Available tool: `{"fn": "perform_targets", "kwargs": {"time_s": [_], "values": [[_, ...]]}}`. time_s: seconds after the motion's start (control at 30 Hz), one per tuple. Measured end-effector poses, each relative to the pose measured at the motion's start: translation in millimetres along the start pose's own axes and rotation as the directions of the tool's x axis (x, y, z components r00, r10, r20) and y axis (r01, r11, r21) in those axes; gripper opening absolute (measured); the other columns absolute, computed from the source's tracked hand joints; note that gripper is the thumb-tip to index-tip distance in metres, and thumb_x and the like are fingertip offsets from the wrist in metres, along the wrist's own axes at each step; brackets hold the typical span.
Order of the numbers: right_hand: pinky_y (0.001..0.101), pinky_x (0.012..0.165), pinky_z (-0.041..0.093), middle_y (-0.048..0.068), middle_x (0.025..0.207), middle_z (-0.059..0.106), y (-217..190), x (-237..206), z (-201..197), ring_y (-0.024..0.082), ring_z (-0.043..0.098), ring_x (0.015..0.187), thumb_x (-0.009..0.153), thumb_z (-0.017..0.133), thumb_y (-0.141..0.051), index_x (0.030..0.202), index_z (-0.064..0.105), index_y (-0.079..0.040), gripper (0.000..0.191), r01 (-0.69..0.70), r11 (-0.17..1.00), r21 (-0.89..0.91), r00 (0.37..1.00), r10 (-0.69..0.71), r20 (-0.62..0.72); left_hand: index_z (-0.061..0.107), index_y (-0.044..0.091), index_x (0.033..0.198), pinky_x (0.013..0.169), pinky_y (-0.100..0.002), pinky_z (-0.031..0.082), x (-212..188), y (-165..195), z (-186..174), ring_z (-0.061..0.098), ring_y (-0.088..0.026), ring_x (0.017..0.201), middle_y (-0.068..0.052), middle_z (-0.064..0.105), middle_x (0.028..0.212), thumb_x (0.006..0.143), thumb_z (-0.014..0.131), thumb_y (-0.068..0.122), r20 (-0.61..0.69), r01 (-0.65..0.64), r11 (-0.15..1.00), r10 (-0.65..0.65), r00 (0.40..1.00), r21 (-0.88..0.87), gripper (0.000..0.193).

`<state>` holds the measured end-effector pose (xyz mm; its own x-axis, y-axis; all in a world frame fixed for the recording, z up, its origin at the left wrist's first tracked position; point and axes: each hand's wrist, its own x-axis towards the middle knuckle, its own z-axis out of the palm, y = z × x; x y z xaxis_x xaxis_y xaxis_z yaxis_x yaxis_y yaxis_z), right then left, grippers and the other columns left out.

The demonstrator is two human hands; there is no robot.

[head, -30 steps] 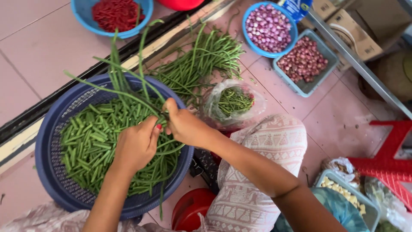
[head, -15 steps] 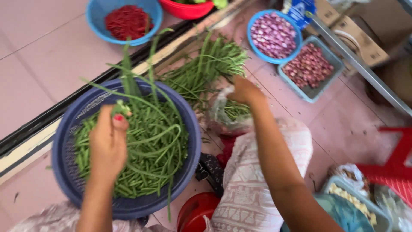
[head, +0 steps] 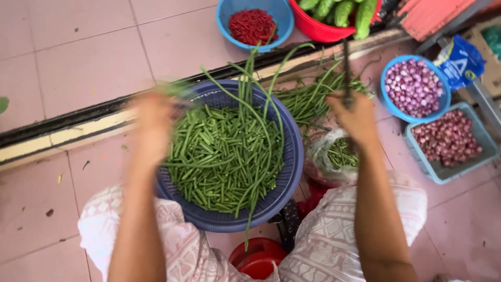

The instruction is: The person sits on the floor and uses a knife to cut long green beans into shorter pieces. The cut pieces are placed into a blue basket, while the trimmed ends are discarded into a plastic bag.

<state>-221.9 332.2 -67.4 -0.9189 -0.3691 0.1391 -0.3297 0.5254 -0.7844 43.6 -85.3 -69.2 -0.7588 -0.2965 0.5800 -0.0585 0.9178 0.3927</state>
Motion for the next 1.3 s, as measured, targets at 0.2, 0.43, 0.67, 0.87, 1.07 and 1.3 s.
{"fn": "perform_targets", "kwargs": {"time_s": [0.2,0.43,0.67,0.87,1.07,1.3], "values": [[0.0247,0.053,0.038,0.001,0.082,0.068,-135.4,-31.2,84.0,0.008,0.052,0.062,0.096,0.075,-0.029,0.123,0.071,-0.011,0.033,-0.17,0.86,0.481,0.9,-0.063,0.431,0.066,0.002,0.094,0.047,-0.029,0.034,24.6,94.9,87.6,0.042,-0.011,0.053,0.0,0.051,0.067,0.101,0.043,0.025,0.705,0.696,0.361,-0.13,0.697,-0.621,0.033],[0.0245,0.061,0.05,-0.001,0.082,0.069,-158.9,-6.5,129.9,0.006,0.065,0.071,0.096,0.073,-0.025,0.102,0.07,-0.004,0.023,-0.015,0.881,0.473,0.845,-0.242,0.477,0.063,0.004,0.101,0.049,-0.026,0.031,16.1,89.8,56.8,0.035,-0.007,0.054,0.003,0.046,0.068,0.1,0.04,0.019,0.708,0.717,0.127,-0.113,0.697,-0.685,0.027],[0.0225,0.04,0.031,0.0,0.073,0.057,-142.8,-6.0,140.8,0.003,0.044,0.046,0.095,0.074,-0.017,0.103,0.066,-0.002,0.018,-0.211,0.759,0.616,0.861,-0.154,0.485,0.063,0.003,0.111,0.067,-0.025,0.049,7.5,69.5,57.8,0.055,-0.009,0.072,0.001,0.058,0.082,0.107,0.043,0.023,0.625,0.615,0.194,-0.015,0.781,-0.764,0.028],[0.0251,0.043,0.034,0.003,0.078,0.063,-141.5,-0.1,136.0,0.005,0.044,0.049,0.1,0.074,-0.017,0.11,0.069,0.002,0.022,-0.178,0.798,0.576,0.946,-0.023,0.324,0.057,0.007,0.114,0.061,-0.023,0.039,-8.8,79.0,70.5,0.042,-0.007,0.066,0.004,0.047,0.077,0.11,0.04,0.027,0.597,0.613,0.233,-0.142,0.79,-0.755,0.027],[0.0365,0.059,0.054,0.015,0.07,0.067,-169.1,-25.6,137.2,0.025,0.07,0.06,0.097,0.069,-0.01,0.148,0.047,-0.013,0.056,0.368,0.925,0.097,0.919,-0.378,0.109,0.056,0.006,0.101,0.054,-0.025,0.035,-6.6,69.1,75.9,0.039,-0.008,0.059,0.003,0.044,0.072,0.11,0.041,0.027,0.562,0.635,0.178,-0.333,0.757,-0.751,0.027],[0.0403,0.056,0.052,0.021,0.064,0.064,-183.8,-37.1,147.1,0.035,0.069,0.057,0.095,0.059,0.003,0.157,0.034,-0.02,0.071,0.396,0.918,0.039,0.861,-0.386,0.331,0.056,0.006,0.099,0.055,-0.025,0.039,0.9,72.2,76.0,0.043,-0.008,0.06,0.003,0.048,0.072,0.111,0.04,0.028,0.533,0.618,0.268,-0.328,0.78,-0.739,0.03]]}}
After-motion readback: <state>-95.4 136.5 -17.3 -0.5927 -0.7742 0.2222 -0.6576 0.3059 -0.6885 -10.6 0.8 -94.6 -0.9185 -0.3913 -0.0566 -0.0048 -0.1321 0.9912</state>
